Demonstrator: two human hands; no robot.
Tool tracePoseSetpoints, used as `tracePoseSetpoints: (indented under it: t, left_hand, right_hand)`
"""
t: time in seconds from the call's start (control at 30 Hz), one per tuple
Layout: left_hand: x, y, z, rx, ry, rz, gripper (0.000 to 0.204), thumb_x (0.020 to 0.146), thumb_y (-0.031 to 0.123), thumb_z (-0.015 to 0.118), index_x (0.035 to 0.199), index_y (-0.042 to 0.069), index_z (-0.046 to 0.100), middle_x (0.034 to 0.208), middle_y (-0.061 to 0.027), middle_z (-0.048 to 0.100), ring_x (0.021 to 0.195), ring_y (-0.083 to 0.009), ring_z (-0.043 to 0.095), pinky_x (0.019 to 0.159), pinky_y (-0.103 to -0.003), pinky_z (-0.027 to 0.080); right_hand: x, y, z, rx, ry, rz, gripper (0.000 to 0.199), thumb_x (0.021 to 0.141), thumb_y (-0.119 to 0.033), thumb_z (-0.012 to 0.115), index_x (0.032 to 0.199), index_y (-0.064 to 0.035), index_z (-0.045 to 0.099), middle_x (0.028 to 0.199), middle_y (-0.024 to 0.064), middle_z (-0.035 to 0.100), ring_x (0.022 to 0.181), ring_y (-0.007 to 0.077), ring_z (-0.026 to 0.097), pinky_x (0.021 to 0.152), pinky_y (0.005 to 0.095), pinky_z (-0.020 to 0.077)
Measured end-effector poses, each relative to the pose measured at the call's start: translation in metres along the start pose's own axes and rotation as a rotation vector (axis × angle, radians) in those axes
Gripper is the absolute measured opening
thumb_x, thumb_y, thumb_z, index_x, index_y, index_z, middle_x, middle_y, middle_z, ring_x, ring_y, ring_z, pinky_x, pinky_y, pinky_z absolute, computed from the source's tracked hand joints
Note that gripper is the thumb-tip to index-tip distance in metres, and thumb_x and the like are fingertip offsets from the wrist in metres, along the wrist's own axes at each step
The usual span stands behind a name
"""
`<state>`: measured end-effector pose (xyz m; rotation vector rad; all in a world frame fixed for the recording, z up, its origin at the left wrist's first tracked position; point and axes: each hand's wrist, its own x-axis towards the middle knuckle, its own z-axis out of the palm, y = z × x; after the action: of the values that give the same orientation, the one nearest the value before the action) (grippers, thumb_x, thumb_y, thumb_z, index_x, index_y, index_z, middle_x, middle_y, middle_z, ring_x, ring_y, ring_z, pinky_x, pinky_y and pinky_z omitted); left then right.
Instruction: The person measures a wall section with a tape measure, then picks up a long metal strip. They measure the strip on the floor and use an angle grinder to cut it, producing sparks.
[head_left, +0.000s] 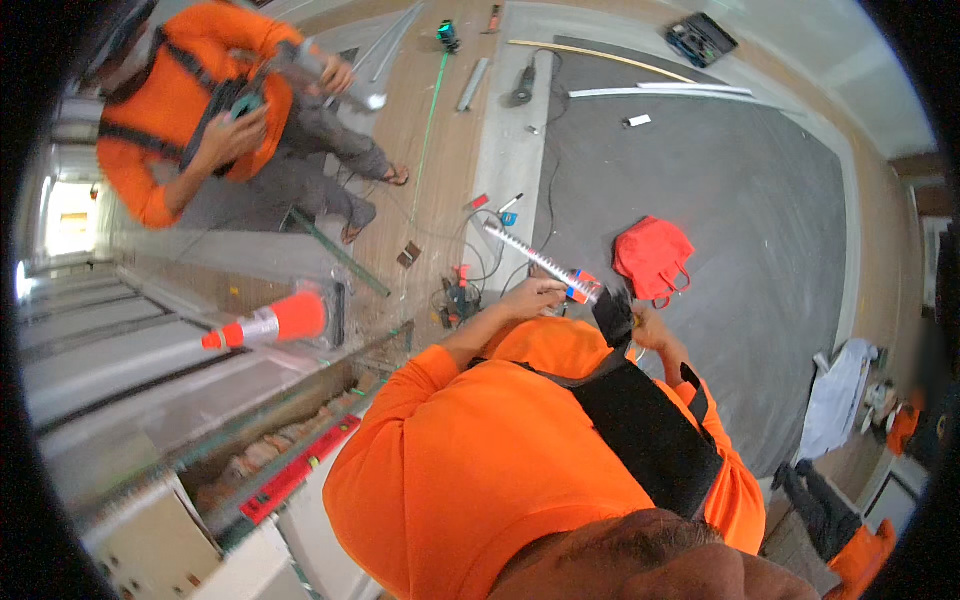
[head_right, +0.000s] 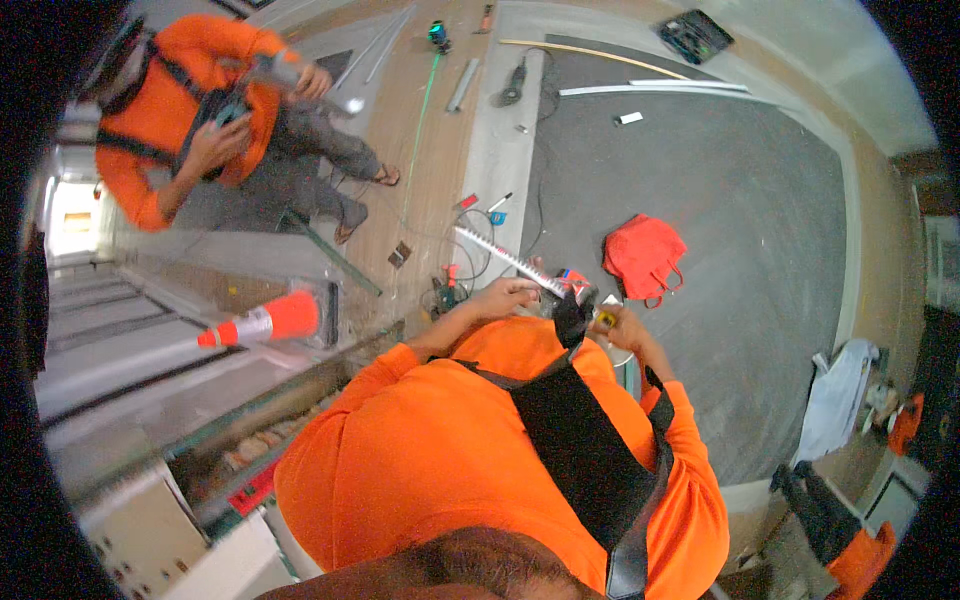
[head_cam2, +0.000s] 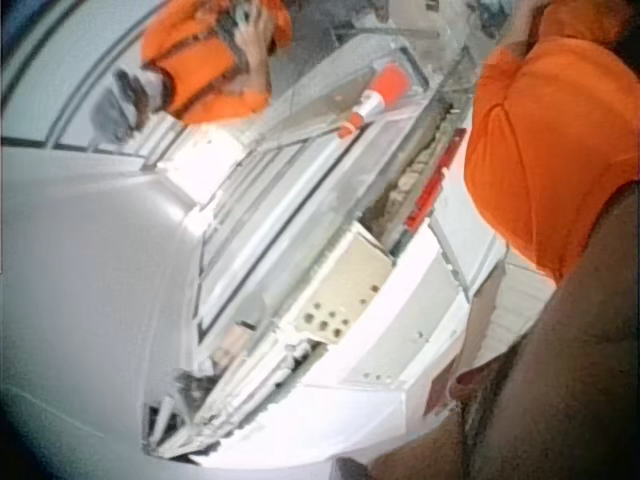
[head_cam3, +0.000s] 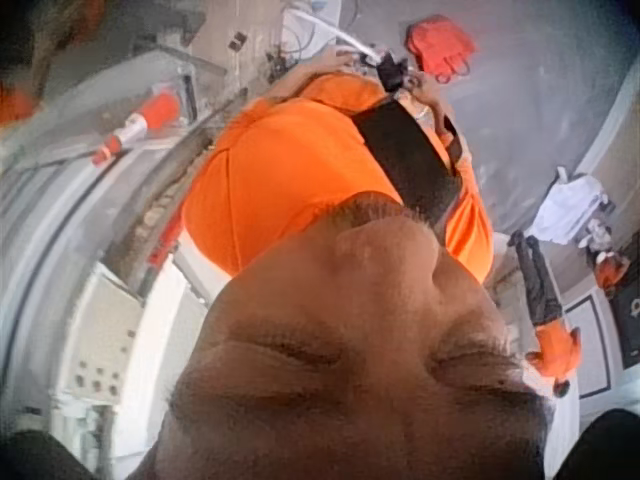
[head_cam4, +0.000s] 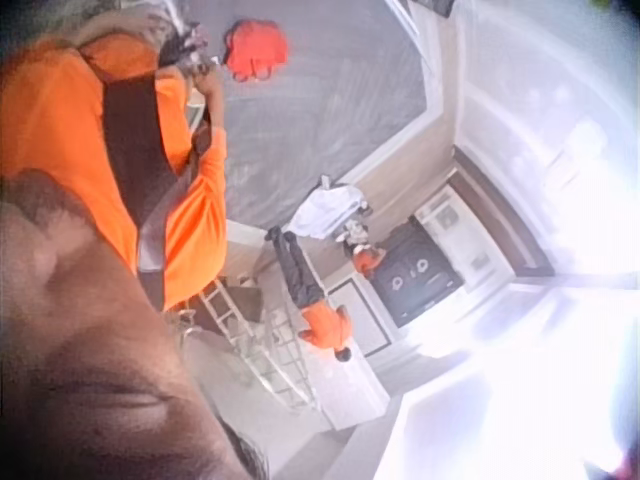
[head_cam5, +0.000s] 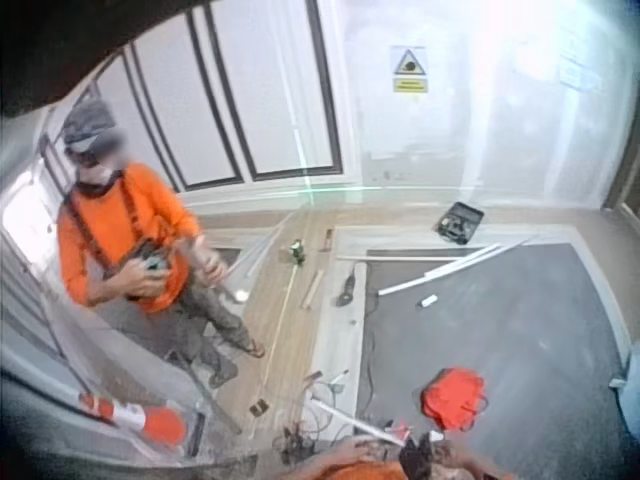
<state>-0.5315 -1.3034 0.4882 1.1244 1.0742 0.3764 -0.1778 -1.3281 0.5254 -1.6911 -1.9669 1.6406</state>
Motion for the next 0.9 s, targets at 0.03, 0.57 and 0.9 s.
tracePoseSetpoints:
  t: [0.03, 0.57, 0.9]
  left_hand:
    - [0.012, 0.014, -0.013, 0.036, -0.021, 0.047, 0.036, 0.097, 0.029, 0.064, 0.119, 0.001, 0.068, 0.104, -0.0112, 0.072, 0.087, -0.0152, 0.069, 0.075, -0.031, 0.056]
    - [0.277, 0.177, -0.179, -0.13, 0.298, -0.292, 0.053, 0.094, 0.04, 0.067, 0.131, 0.003, 0.061, 0.1, -0.0032, 0.069, 0.084, -0.0135, 0.065, 0.064, -0.027, 0.052]
    - [0.382, 0.247, -0.265, 0.023, 0.54, -0.636, 0.046, 0.095, 0.038, 0.063, 0.125, 0.003, 0.063, 0.103, -0.0079, 0.067, 0.084, -0.0173, 0.062, 0.065, -0.036, 0.055]
  right_hand:
    - [0.006, -0.007, -0.018, 0.057, 0.087, 0.043, 0.046, 0.083, -0.034, 0.078, 0.116, -0.004, 0.067, 0.09, 0.0126, 0.066, 0.082, 0.0198, 0.063, 0.076, 0.0355, 0.0507]
    - [0.142, 0.125, -0.156, 0.968, 0.487, 0.561, 0.039, 0.093, -0.04, 0.07, 0.11, -0.0049, 0.066, 0.081, 0.0023, 0.062, 0.062, 0.0133, 0.058, 0.055, 0.0308, 0.048]
    - [0.284, 0.131, -0.397, 0.853, 0.428, 0.542, 0.041, 0.095, -0.042, 0.067, 0.102, -0.0016, 0.067, 0.072, 0.0041, 0.059, 0.059, 0.0144, 0.056, 0.053, 0.0331, 0.0455]
